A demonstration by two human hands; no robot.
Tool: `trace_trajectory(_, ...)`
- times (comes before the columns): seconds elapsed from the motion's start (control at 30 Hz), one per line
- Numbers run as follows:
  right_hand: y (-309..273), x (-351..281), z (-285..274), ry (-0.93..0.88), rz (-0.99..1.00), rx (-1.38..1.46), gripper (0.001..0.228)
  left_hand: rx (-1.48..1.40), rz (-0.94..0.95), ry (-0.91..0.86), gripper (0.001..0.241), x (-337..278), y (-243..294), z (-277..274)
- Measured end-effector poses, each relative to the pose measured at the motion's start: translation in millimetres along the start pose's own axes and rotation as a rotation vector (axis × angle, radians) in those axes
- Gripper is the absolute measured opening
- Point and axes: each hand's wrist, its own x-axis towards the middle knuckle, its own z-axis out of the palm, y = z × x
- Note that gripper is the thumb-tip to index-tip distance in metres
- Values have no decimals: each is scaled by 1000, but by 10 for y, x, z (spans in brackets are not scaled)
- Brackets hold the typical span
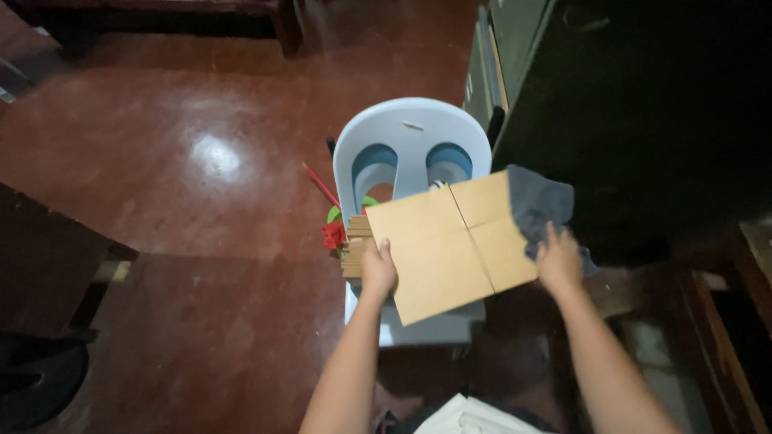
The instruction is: Wiping dust off brown file folders with a cloth and organizing them onto a shelf.
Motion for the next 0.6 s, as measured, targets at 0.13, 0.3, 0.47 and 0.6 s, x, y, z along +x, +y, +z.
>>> trace_trajectory(0.13, 456, 142, 47, 9, 139, 134, 49, -304, 28, 63, 41, -122, 390, -433)
trace_trajectory(0.3, -573, -89, -1022, 430, -53, 340, 48, -216, 348, 308, 32, -102, 582, -1265)
trace_trajectory(0.47, -1337, -283, -625, 493, -283, 350, 53, -325, 427, 463, 30, -88, 605, -1850)
trace_trajectory(0.6, -1858, -685, -534, -301, -160, 270, 64, -444, 359, 509, 31, -40, 291, -2006)
